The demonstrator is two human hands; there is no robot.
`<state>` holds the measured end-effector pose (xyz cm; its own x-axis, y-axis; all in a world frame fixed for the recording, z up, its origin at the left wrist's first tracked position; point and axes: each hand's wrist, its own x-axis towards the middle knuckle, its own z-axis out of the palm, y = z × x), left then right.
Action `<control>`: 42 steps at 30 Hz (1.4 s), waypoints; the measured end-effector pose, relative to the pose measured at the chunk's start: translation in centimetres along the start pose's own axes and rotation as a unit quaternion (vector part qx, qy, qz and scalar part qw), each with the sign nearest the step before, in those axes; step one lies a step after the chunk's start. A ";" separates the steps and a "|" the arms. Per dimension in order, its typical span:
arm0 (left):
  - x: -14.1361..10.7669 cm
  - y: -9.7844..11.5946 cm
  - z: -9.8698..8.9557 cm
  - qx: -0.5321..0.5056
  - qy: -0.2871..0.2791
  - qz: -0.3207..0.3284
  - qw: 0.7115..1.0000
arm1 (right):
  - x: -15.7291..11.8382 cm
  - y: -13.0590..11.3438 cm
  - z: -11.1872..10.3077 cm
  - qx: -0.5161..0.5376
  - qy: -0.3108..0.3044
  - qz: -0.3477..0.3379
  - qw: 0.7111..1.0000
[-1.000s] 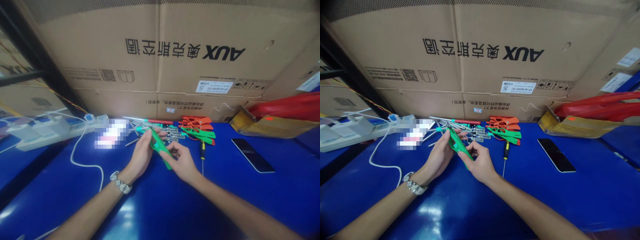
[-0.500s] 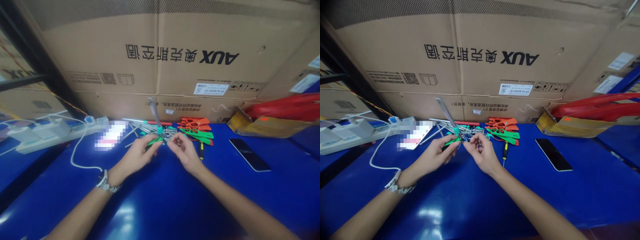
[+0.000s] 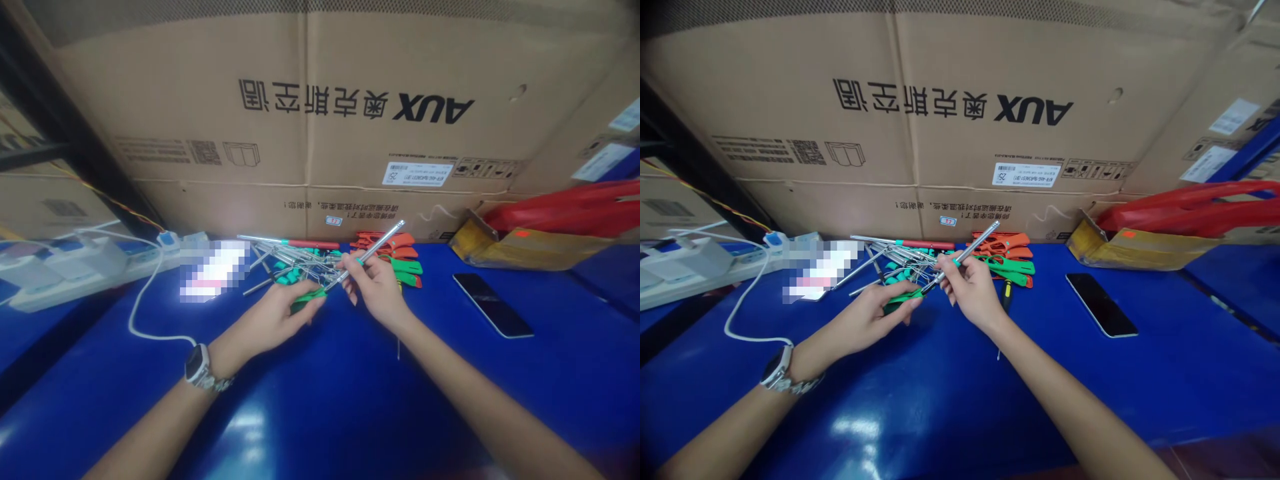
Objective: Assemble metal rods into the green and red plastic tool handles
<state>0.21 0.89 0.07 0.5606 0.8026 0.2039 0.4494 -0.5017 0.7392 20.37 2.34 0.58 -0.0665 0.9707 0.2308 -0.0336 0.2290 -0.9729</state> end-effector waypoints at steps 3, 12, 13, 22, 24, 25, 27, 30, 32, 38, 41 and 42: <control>0.0 0.1 0.0 -0.005 -0.005 -0.004 1.000 | -0.3 0.2 0.2 0.001 0.001 -0.013 1.000; 0.0 0.0 -0.3 -0.013 -0.024 -0.013 1.000 | -0.3 0.8 0.4 -0.036 0.016 -0.061 0.997; 0.0 0.1 -0.3 -0.019 -0.027 -0.014 0.999 | -0.3 0.8 0.4 -0.035 0.013 -0.064 0.997; -0.1 0.9 -0.6 -0.118 -0.073 -0.060 0.989 | -0.5 0.3 1.0 0.000 -0.044 -0.033 0.999; 0.0 0.9 -0.6 -0.116 -0.060 -0.053 0.990 | -0.7 0.5 1.2 -0.008 -0.070 -0.016 0.997; 0.0 1.0 -0.6 -0.112 -0.053 -0.048 0.991 | -0.7 0.7 1.1 -0.014 -0.078 -0.014 0.997; 0.1 1.1 -0.6 -0.099 -0.042 -0.039 0.993 | -0.8 0.9 1.0 -0.032 -0.080 -0.026 0.996; 0.1 1.2 -0.9 -0.066 -0.046 -0.036 0.996 | -0.9 1.0 0.6 -0.099 -0.081 -0.060 0.990; 0.1 1.3 -1.2 -0.047 -0.063 -0.039 0.996 | -0.9 0.7 0.5 -0.151 -0.084 -0.084 0.981; -0.1 1.2 -1.6 -0.063 -0.099 -0.062 0.991 | -0.9 0.0 0.9 -0.201 -0.076 -0.125 0.969; -0.1 1.2 -1.4 -0.104 -0.123 -0.075 0.984 | -0.9 0.2 1.1 -0.171 -0.071 -0.108 0.977; -0.1 1.2 -1.3 -0.121 -0.133 -0.079 0.981 | -0.9 0.2 1.2 -0.157 -0.071 -0.096 0.980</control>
<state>-0.19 0.59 1.74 0.6724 0.7362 -0.0766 0.3859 -0.2604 0.8850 19.22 1.44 0.16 -0.2281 0.8926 0.3889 0.2489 0.4396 -0.8630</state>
